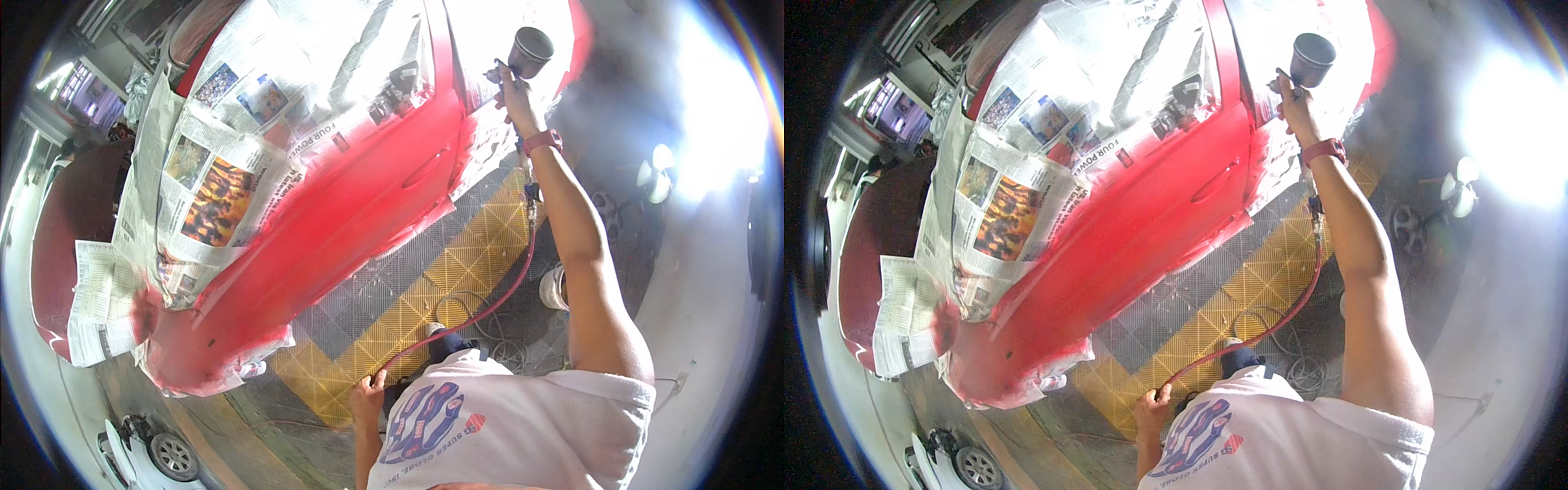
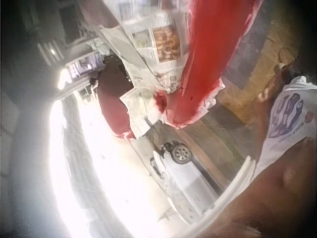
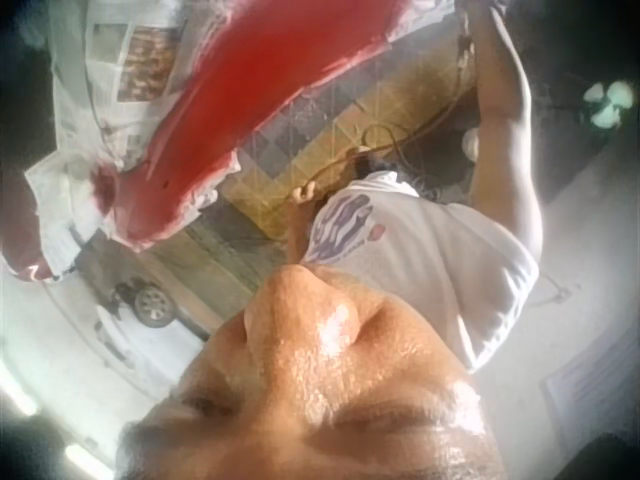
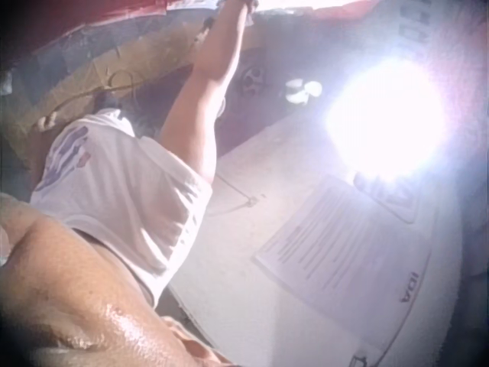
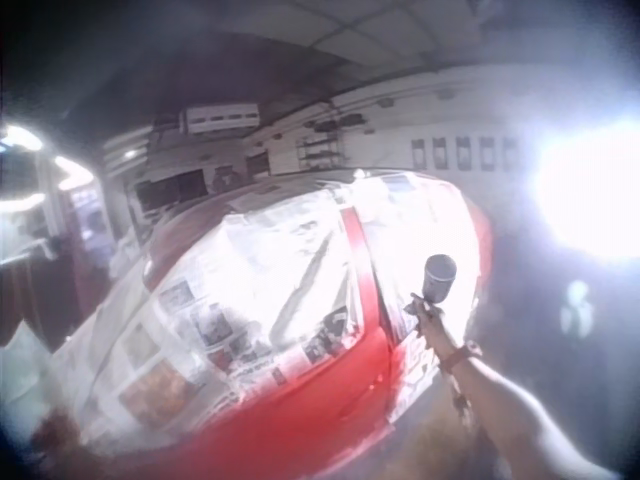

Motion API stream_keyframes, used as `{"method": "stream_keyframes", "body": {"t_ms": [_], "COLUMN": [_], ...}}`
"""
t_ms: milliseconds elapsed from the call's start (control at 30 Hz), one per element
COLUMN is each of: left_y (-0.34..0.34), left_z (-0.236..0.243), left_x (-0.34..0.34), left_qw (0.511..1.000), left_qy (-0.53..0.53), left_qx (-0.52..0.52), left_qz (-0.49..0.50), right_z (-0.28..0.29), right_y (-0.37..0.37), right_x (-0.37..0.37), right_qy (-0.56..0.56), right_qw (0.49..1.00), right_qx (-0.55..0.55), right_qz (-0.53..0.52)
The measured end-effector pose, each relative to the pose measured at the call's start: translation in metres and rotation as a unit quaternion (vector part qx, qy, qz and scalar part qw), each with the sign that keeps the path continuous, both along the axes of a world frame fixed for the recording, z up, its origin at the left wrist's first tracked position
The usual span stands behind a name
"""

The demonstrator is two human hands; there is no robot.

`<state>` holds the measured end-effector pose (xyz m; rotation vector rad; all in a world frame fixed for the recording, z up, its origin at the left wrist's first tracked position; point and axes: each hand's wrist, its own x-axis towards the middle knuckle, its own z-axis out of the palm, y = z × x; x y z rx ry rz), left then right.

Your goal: The person sits among paint cans, then stands and walks to a red car. They use a spray gun to apply red paint to the car's hood and then use a brush to spread the paint across the surface.

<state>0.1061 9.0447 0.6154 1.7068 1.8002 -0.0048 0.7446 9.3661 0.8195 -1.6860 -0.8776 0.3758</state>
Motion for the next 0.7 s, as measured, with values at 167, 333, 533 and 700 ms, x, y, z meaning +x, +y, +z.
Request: {"method": "stream_keyframes", "body": {"t_ms": [167, 333, 533, 700], "left_y": [0.006, 0.009, 0.008, 0.013], "left_z": [0.013, 0.030, 0.017, 0.026], "left_x": [0.010, 0.043, 0.039, 0.034], "left_qw": [0.999, 0.999, 0.998, 0.995], "left_qy": [0.015, -0.028, -0.048, -0.089], "left_qx": [-0.002, -0.002, 0.041, 0.049], "left_qz": [-0.047, -0.043, -0.018, -0.006], "right_z": [0.030, 0.063, 0.068, 0.099], "right_y": [-0.030, -0.026, 0.024, 0.020], "right_x": [-0.057, -0.056, 0.017, -0.019], "right_qy": [0.036, 0.016, -0.055, -0.041], "right_qw": [0.996, 0.996, 0.998, 0.997], "right_qx": [0.004, -0.016, 0.043, 0.048], "right_qz": [0.084, 0.087, -0.006, 0.046]}}
